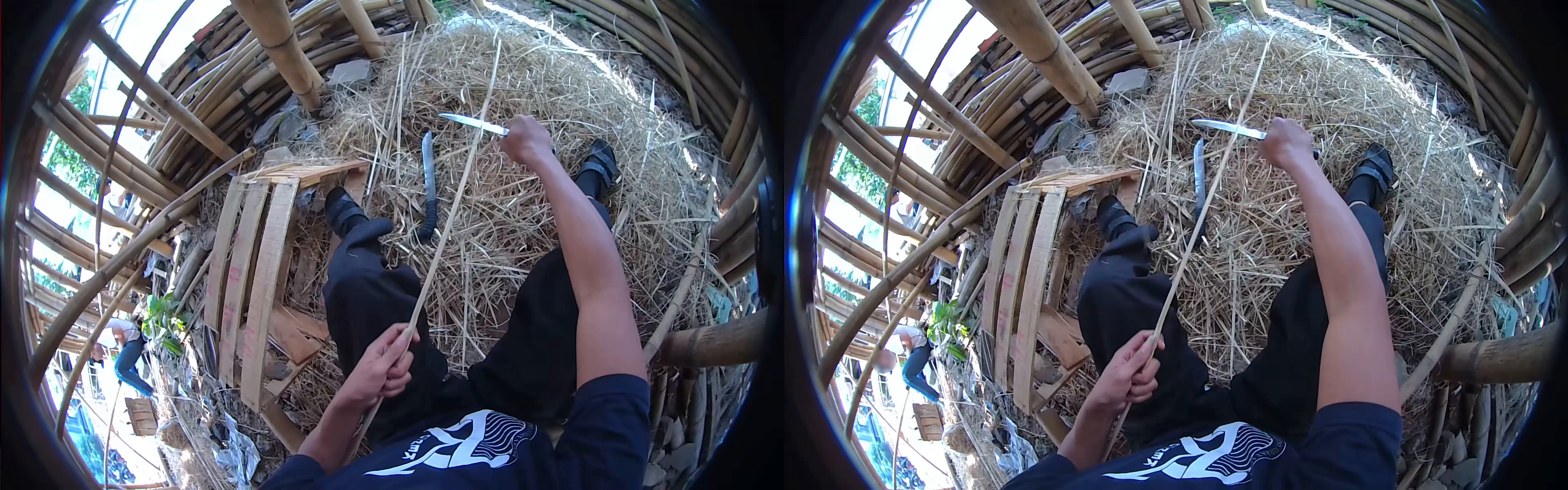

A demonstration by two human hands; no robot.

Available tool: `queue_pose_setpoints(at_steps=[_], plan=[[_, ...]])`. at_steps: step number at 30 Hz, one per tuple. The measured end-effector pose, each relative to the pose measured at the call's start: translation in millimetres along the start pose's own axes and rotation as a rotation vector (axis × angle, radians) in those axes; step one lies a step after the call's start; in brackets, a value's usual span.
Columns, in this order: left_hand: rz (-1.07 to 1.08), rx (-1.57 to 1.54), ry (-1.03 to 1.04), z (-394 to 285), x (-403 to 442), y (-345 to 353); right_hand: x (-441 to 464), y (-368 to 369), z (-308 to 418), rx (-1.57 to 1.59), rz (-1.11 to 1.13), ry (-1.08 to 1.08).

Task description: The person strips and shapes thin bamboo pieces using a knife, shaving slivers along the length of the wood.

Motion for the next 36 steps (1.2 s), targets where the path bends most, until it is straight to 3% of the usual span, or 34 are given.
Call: queue_pose_setpoints(at_steps=[7,15,16,17,20,22,27,33,35,36], plan=[[-0.003,-0.064,-0.132,29.1,-30.6,-6.4,-0.9,13.6,-20.4,-0.121,0.009,0.062],[-0.063,-0.144,-0.217,52.2,-70.8,-20.4,-3.6,24.7,-8.0,-0.268,0.079,-0.066],[-0.047,-0.158,-0.295,61.8,-84.3,-20.8,11.1,21.9,-52.7,-0.003,-0.078,0.230],[-0.112,-0.071,-0.341,76.5,-102.2,-28.7,29.4,18.0,-108.3,0.161,-0.198,0.354],[-0.106,-0.093,-0.235,89.7,-124.9,-49.3,13.0,-35.3,-168.9,-0.201,-0.168,0.364],[-0.156,-0.089,-0.183,79.6,-101.0,-35.5,1.1,-20.9,-176.0,-0.056,-0.229,0.345],[-0.022,0.099,0.035,34.4,-32.6,-19.7,-28.1,-11.0,-108.8,-0.099,-0.030,0.136],[-0.054,0.241,0.215,-30.4,20.3,0.1,-30.5,-19.8,-87.9,0.048,-0.151,0.085],[-0.103,0.309,0.289,-52.6,33.6,3.5,-48.7,-34.7,-60.4,0.228,-0.136,0.064],[-0.101,0.309,0.289,-60.3,41.3,5.7,-49.5,-36.3,-52.3,0.232,-0.256,-0.022]])
Point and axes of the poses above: each hand's wrist, its own x-axis towards the middle knuckle, its own y-axis out of the palm, z = x × y, the point moved 8 cm from there along x, towards the middle knuckle, and after that the axes turned 1 degree about -z, right-handed, at the moved point
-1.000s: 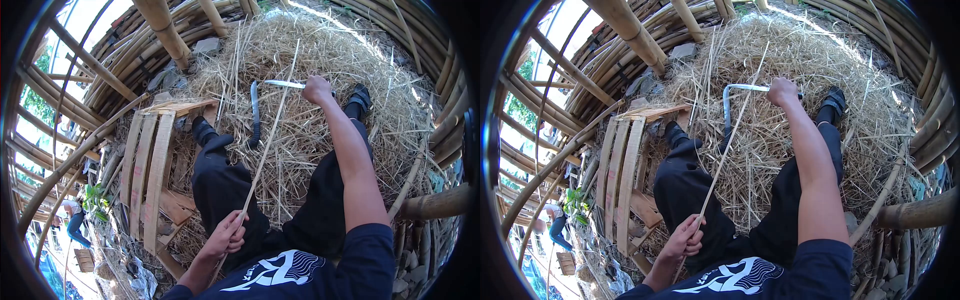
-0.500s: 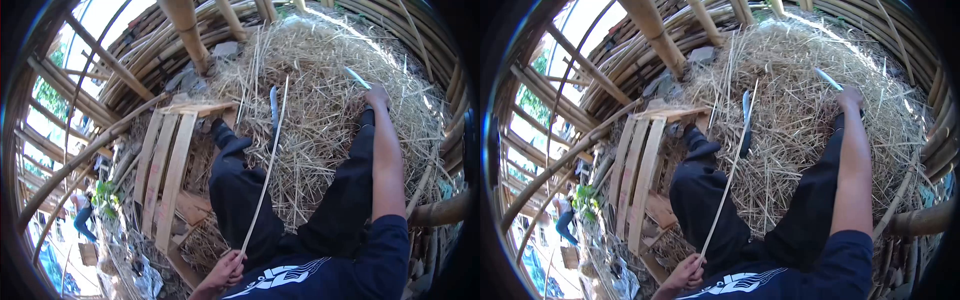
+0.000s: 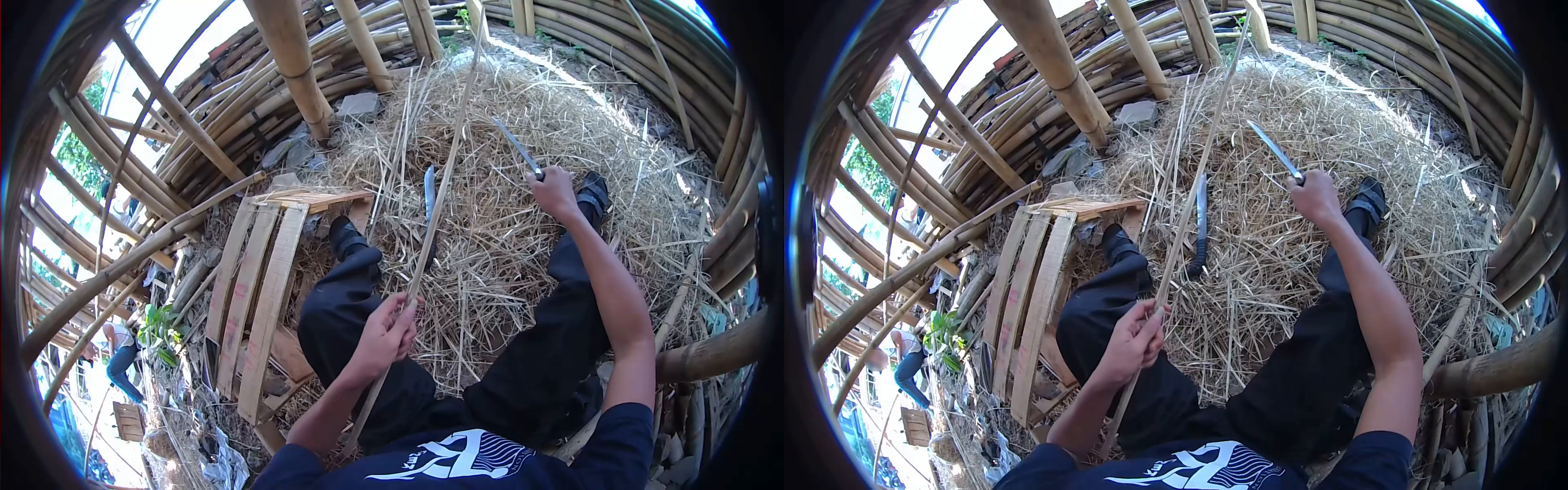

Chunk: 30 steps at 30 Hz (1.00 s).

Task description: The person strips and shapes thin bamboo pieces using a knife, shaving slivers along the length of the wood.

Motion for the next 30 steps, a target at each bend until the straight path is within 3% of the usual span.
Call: queue_pose_setpoints(at_steps=[3,5,6,7,9,12,21,27,30], plan=[[-0.037,0.057,0.070,-18.0,24.7,-2.0,-23.0,-2.8,56.3,0.147,0.179,-0.058],[-0.092,0.114,0.166,-30.9,40.1,-3.7,-37.7,16.9,86.5,0.181,0.315,-0.198],[-0.099,0.110,0.160,-32.3,46.3,-4.2,-48.1,23.1,102.0,0.202,0.280,-0.332],[-0.098,0.100,0.175,-35.3,52.0,-4.5,-57.9,34.4,113.1,0.145,0.417,-0.325],[-0.105,0.087,0.186,-32.8,58.7,-7.7,-75.7,52.4,134.8,0.080,0.458,-0.467],[-0.144,0.089,0.225,-27.9,64.8,-15.6,-88.7,78.3,145.2,-0.014,0.556,-0.502],[-0.253,0.152,0.288,-14.7,75.7,-29.7,-100.8,112.0,166.3,-0.131,0.630,-0.556],[-0.274,-0.041,0.263,-18.7,73.4,-25.0,-85.0,105.4,167.9,-0.053,0.417,-0.572],[-0.238,-0.060,0.236,-13.8,75.1,-22.8,-77.8,108.1,162.4,-0.103,0.456,-0.548]])
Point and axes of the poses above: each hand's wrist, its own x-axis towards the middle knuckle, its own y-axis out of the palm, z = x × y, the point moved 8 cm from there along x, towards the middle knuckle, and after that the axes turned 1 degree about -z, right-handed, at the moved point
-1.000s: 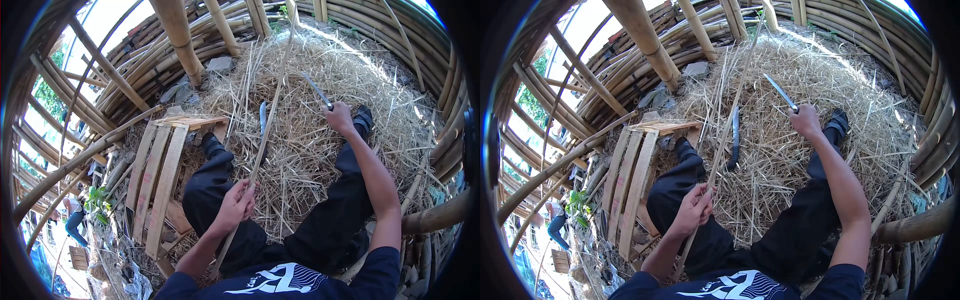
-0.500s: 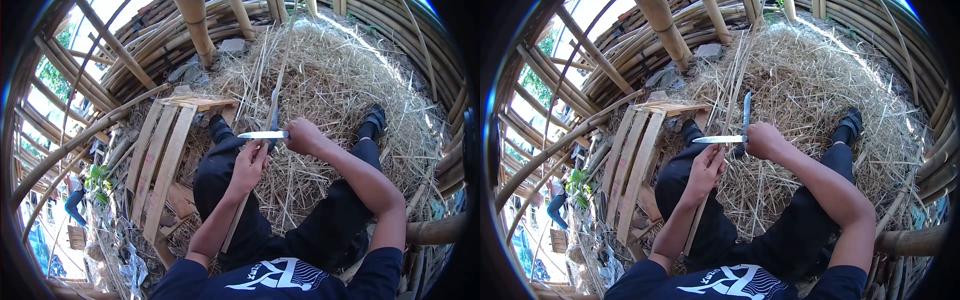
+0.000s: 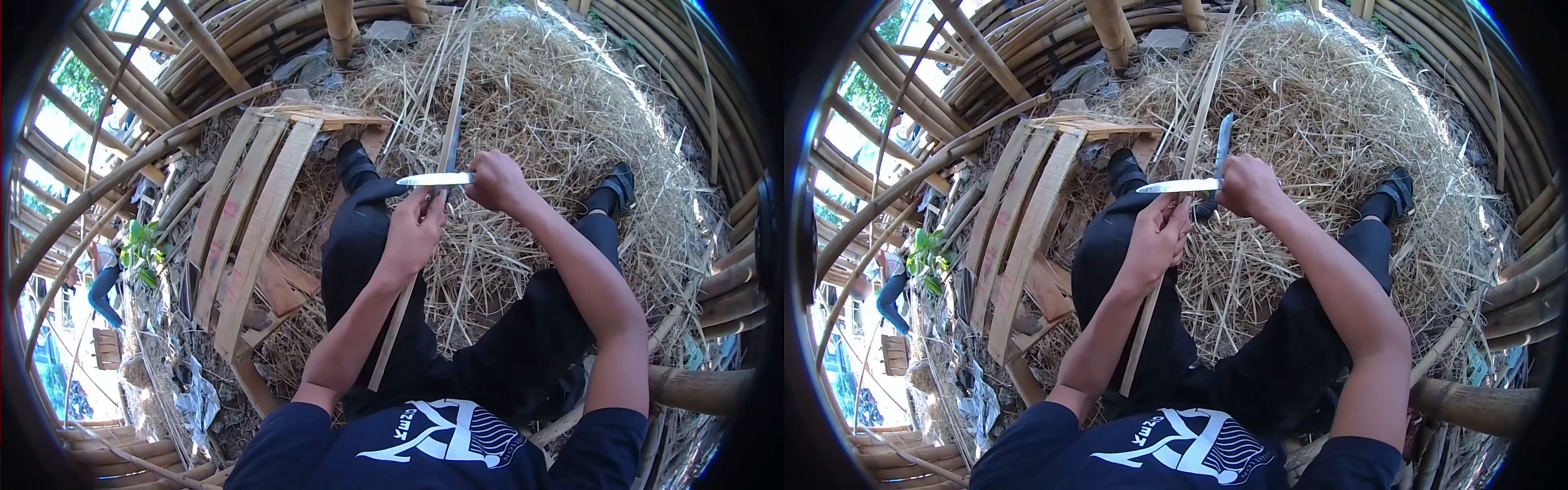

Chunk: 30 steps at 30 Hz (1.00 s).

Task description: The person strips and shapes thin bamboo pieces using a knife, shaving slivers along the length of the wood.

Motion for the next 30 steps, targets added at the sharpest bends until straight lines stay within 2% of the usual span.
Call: queue_pose_setpoints(at_steps=[3,5,7,11,13,18,23,26,28,29,30], plan=[[0.033,-0.047,-0.029,-4.6,-4.2,-0.3,9.9,-8.4,-21.0,-0.058,-0.022,0.092],[0.067,-0.092,-0.035,-7.3,-4.1,4.5,18.1,-15.7,-60.1,-0.030,-0.064,0.296],[0.087,-0.064,-0.119,0.2,-7.2,2.2,16.5,-29.3,-64.4,-0.071,-0.059,0.318],[0.093,-0.010,-0.136,0.7,-9.9,2.5,12.6,-37.7,-78.1,-0.110,-0.088,0.348],[0.140,0.002,-0.160,-1.6,-15.5,2.7,7.7,-44.2,-108.7,-0.094,-0.076,0.508],[0.165,0.012,-0.205,2.0,-21.1,5.9,-2.0,-55.2,-124.8,-0.178,-0.173,0.553],[0.194,0.043,-0.225,8.6,-30.4,8.6,-7.3,-55.0,-158.5,-0.188,-0.099,0.639],[0.223,0.058,-0.214,5.0,-29.1,10.1,-9.7,-56.6,-173.1,-0.221,-0.154,0.663],[0.266,0.064,-0.222,8.8,-39.4,8.0,-16.4,-38.5,-252.9,0.094,-0.338,0.911],[0.271,0.070,-0.214,10.6,-44.8,4.3,-34.3,-45.7,-290.2,0.143,-0.332,1.016],[0.254,0.088,-0.197,12.9,-52.1,-3.3,-66.1,-80.1,-265.8,0.083,-0.319,1.100]])
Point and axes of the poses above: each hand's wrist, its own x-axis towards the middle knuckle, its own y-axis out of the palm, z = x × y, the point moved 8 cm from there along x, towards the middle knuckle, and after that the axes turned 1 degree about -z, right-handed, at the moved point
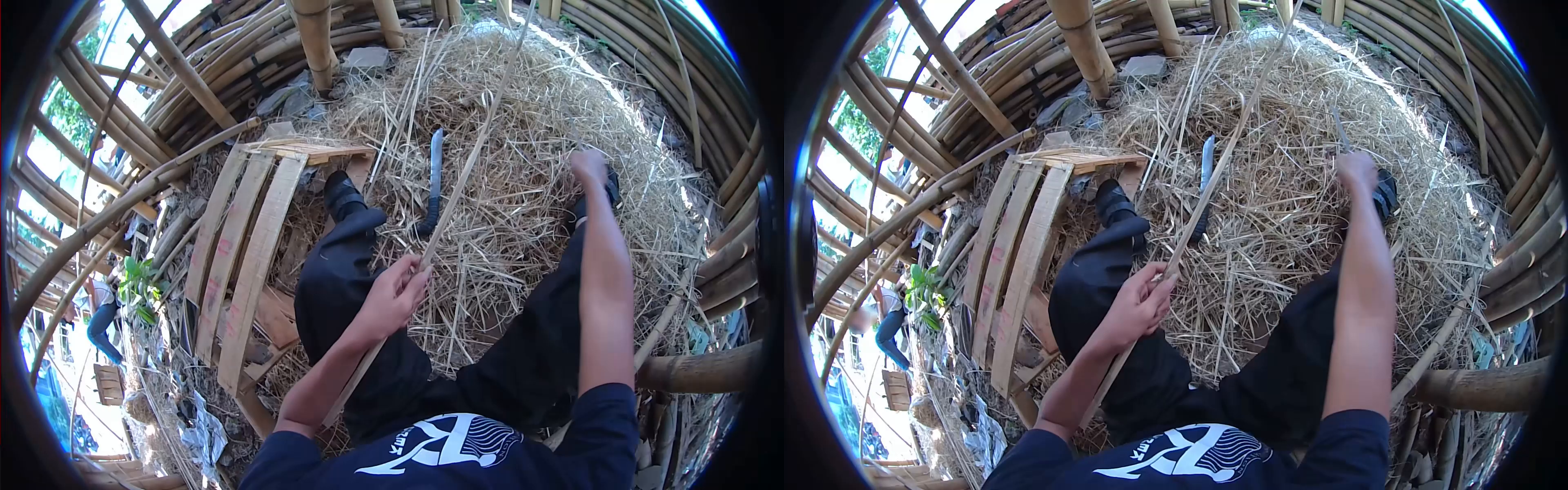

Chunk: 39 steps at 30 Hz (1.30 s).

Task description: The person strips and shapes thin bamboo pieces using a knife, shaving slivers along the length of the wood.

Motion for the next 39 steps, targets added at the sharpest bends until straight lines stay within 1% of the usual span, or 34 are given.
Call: queue_pose_setpoints(at_steps=[1,2,3,5,6,7,9,11,13,14,15,17,18,19,20,21,23,25,27,30,33,34,35,36,37,38,39], plan=[[-0.023,0.015,0.006,2.1,-5.4,-6.4,-10.0,-24.0,-2.9,-0.159,-0.054,-0.019],[-0.035,-0.014,-0.024,1.8,-4.3,-11.1,-0.8,-28.4,-14.1,-0.131,-0.107,-0.057],[-0.038,-0.018,-0.029,1.8,-1.7,-13.3,-5.2,-30.4,-13.6,-0.136,-0.102,-0.060],[-0.097,-0.104,-0.035,3.7,7.0,-18.6,-14.1,-35.0,-2.6,-0.158,-0.039,-0.185],[-0.090,-0.114,-0.032,5.1,10.0,-19.0,-18.4,-30.8,3.0,-0.168,-0.109,-0.291],[-0.089,-0.115,-0.038,5.2,11.5,-17.3,-19.2,-21.4,2.8,-0.172,-0.105,-0.288],[-0.119,-0.060,-0.010,1.3,10.4,-19.4,-36.1,8.1,34.5,-0.188,0.014,-0.597],[-0.155,-0.027,0.000,-0.1,10.2,-20.2,-92.1,14.8,65.2,-0.040,0.250,-0.689],[-0.174,0.029,-0.012,-1.3,10.5,-19.2,-136.9,29.6,90.0,-0.043,0.343,-0.846],[-0.182,0.059,0.032,-0.1,13.7,-19.8,-156.6,38.9,100.7,-0.066,0.409,-0.898],[-0.186,0.064,0.030,3.5,16.2,-18.8,-175.8,48.7,108.7,-0.090,0.476,-0.947],[-0.223,0.118,0.085,3.6,21.2,-19.1,-208.5,66.9,116.4,-0.079,0.582,-0.993],[-0.239,0.134,0.125,3.1,23.9,-19.4,-224.0,71.8,119.7,-0.149,0.610,-1.028],[-0.236,0.143,0.123,8.2,27.8,-18.7,-238.2,75.5,121.5,-0.218,0.637,-1.059],[-0.268,0.219,0.177,8.1,31.4,-20.4,-250.8,74.8,125.0,-0.255,0.631,-1.116],[-0.298,0.294,0.230,5.0,32.3,-20.7,-253.5,82.6,123.4,-0.298,0.618,-1.084],[-0.279,0.302,0.229,4.6,35.0,-17.0,-260.6,83.7,125.9,-0.284,0.580,-1.138],[-0.332,0.427,0.276,3.6,34.8,-17.7,-254.9,81.6,127.2,-0.274,0.543,-1.111],[-0.298,0.423,0.271,8.3,36.8,-12.6,-247.8,82.7,126.7,-0.267,0.505,-1.083],[-0.370,0.417,0.299,2.7,34.5,-16.1,-237.0,85.0,133.9,-0.233,0.409,-1.083],[-0.370,0.401,0.279,-8.0,22.9,-21.7,-220.1,82.1,140.6,-0.239,0.350,-1.047],[-0.335,0.344,0.184,-6.0,15.0,-19.1,-204.7,73.1,137.0,-0.194,0.362,-0.924],[-0.332,0.353,0.191,0.6,3.5,-14.3,-169.4,79.7,127.6,-0.226,0.333,-0.760],[-0.281,0.339,0.191,11.2,-7.8,-6.3,-152.4,57.7,120.0,-0.169,0.365,-0.633],[-0.231,0.326,0.193,17.7,-16.5,-2.4,-120.7,59.2,113.0,-0.185,0.245,-0.623],[-0.232,0.339,0.200,19.4,-26.1,-3.9,-120.8,48.4,113.6,-0.249,0.212,-0.721],[-0.211,0.293,0.175,22.8,-34.8,-2.9,-124.2,51.6,115.8,-0.241,0.209,-0.721]])
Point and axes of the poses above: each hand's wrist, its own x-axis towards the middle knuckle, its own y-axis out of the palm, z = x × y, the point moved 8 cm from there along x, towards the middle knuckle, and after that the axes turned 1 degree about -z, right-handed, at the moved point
